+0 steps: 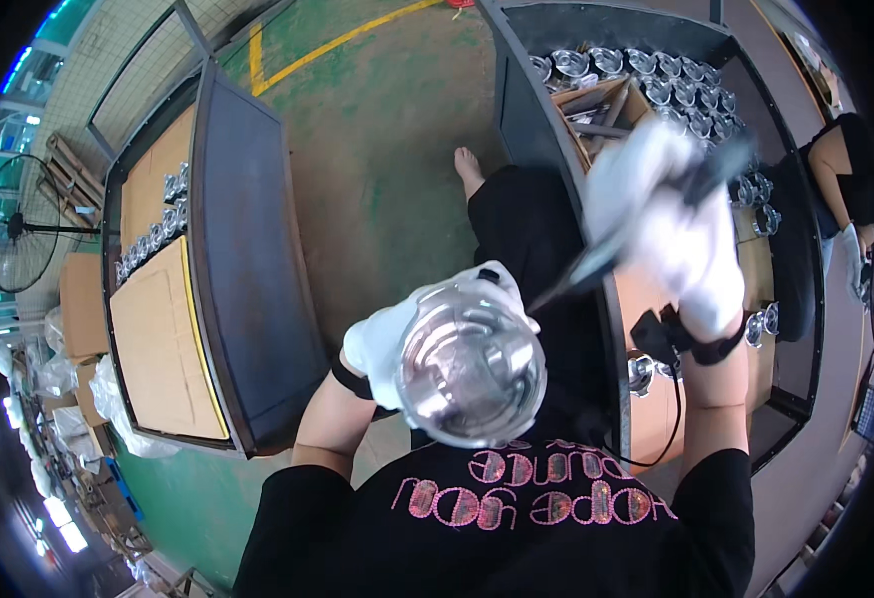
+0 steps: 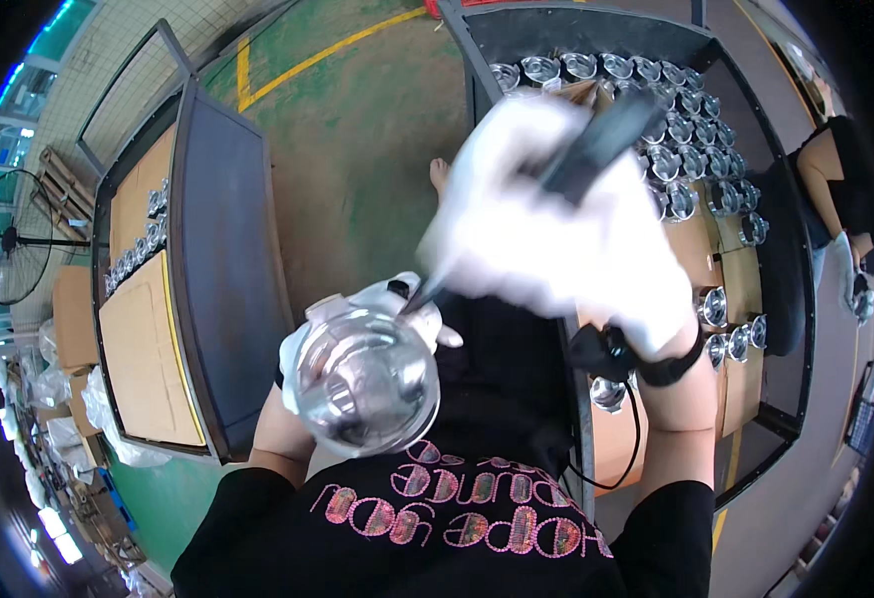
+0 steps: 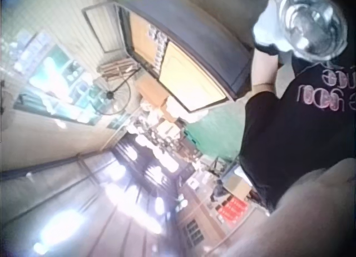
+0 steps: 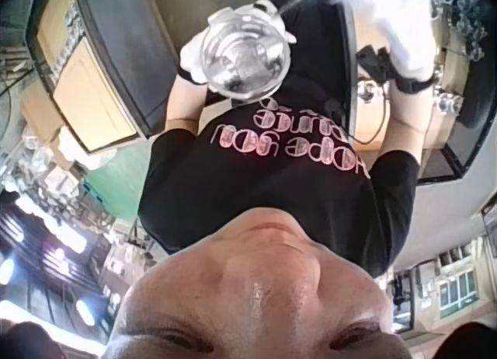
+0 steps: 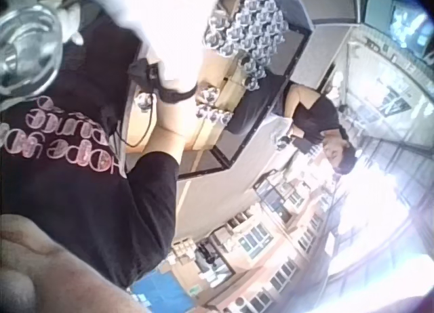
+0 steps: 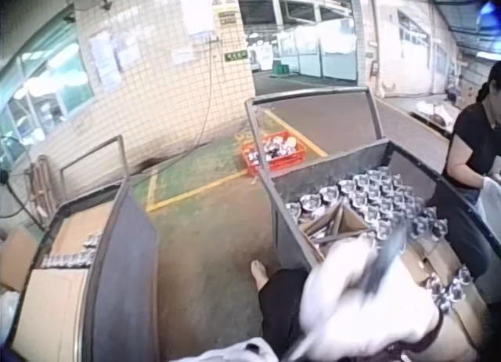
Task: Inspecting, wiping with a cloth, and organizing metal piston components into trays on a transport cart.
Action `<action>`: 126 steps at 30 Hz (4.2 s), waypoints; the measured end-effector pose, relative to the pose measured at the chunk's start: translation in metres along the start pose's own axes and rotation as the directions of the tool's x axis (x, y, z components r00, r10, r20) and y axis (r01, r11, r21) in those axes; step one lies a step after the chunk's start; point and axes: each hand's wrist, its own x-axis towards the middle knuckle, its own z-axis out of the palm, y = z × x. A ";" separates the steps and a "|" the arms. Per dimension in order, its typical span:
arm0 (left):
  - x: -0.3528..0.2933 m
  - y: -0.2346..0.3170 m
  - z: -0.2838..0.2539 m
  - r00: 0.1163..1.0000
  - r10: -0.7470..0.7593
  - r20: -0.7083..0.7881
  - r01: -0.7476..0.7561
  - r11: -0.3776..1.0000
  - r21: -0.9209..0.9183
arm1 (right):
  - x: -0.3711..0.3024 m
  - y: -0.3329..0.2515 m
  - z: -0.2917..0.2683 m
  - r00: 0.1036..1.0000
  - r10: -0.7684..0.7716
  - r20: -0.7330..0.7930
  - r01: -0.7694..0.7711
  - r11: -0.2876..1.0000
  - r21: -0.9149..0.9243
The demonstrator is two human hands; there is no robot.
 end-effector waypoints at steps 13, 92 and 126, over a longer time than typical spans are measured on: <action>0.004 -0.005 -0.039 0.992 -0.121 -0.025 0.123 0.978 0.167 | 0.005 0.019 0.040 0.987 0.018 0.157 -0.006 0.997 -0.077; 0.062 -0.044 -0.049 0.926 0.191 -0.326 0.166 0.570 0.805 | -0.066 0.230 -0.158 0.426 0.203 -0.881 -0.821 0.496 -0.283; 0.118 -0.069 0.015 0.940 0.028 -0.339 -0.088 0.983 -0.163 | -0.122 0.162 -0.033 0.885 0.371 -0.281 -0.001 0.605 0.796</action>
